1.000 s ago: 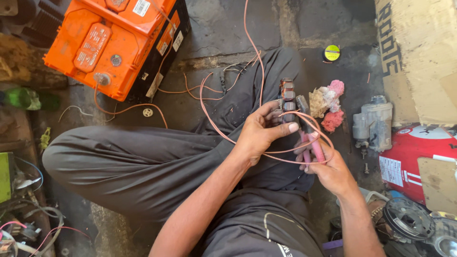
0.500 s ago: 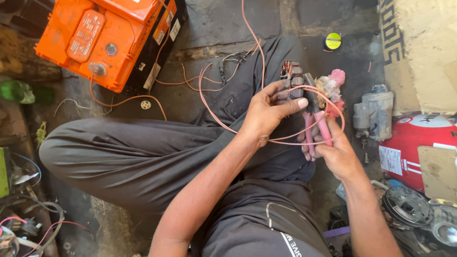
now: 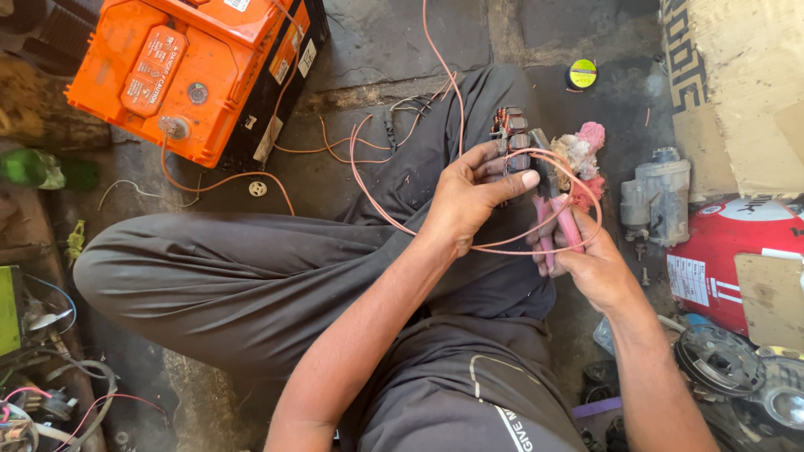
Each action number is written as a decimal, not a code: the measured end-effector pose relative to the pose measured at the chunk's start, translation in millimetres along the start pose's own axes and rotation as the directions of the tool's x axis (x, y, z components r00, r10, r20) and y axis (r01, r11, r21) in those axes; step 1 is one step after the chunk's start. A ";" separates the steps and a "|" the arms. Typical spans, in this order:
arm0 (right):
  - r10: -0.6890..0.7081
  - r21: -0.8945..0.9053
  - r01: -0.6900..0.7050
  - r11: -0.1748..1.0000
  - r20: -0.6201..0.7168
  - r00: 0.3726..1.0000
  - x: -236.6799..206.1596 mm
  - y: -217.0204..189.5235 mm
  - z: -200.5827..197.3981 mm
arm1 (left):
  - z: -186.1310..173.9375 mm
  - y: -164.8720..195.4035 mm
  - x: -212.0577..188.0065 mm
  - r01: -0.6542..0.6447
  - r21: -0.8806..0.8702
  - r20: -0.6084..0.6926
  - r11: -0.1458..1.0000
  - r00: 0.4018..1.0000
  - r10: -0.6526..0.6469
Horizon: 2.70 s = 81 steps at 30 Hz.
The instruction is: The person sits on the floor of a cluttered repair shop and winds copper magnet wire around a circular stator coil resting on their lap, guiding and tightening the wire by hand and with pliers, and trimming or adjusting wire ends as they work around the coil.
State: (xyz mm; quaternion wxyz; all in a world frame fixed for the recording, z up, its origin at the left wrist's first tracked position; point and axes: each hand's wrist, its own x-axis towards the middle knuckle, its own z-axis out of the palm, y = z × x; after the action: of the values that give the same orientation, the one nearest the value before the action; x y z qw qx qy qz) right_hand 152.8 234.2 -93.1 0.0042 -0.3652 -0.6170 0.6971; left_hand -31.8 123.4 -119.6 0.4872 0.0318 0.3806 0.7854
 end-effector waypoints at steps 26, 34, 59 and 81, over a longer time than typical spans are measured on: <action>0.001 0.075 0.007 0.997 -0.101 0.995 -5.7 7.2 34.1 | -1.8 1.5 -8.8 -0.031 0.051 -0.029 0.998 0.999 0.032; 0.119 0.011 -0.119 0.993 -0.032 0.992 -19.9 -30.4 21.8 | -1.9 -2.1 -9.4 -0.039 0.043 -0.008 0.998 0.999 0.040; 0.092 0.283 -0.134 0.950 0.157 0.983 -19.4 -30.8 12.8 | -2.5 -0.1 -7.4 -0.034 0.043 -0.002 0.999 0.999 0.034; 0.019 0.261 -0.053 0.964 0.131 0.991 -11.9 -0.3 10.0 | -3.4 -2.3 -8.6 -0.022 0.035 -0.010 0.999 1.000 0.022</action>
State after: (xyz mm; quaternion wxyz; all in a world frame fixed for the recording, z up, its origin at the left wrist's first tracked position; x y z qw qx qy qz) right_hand 156.3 220.2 -87.2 0.0008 -0.3275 -0.5111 0.7947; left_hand -27.0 115.2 -120.7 0.4759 0.0404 0.3963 0.7842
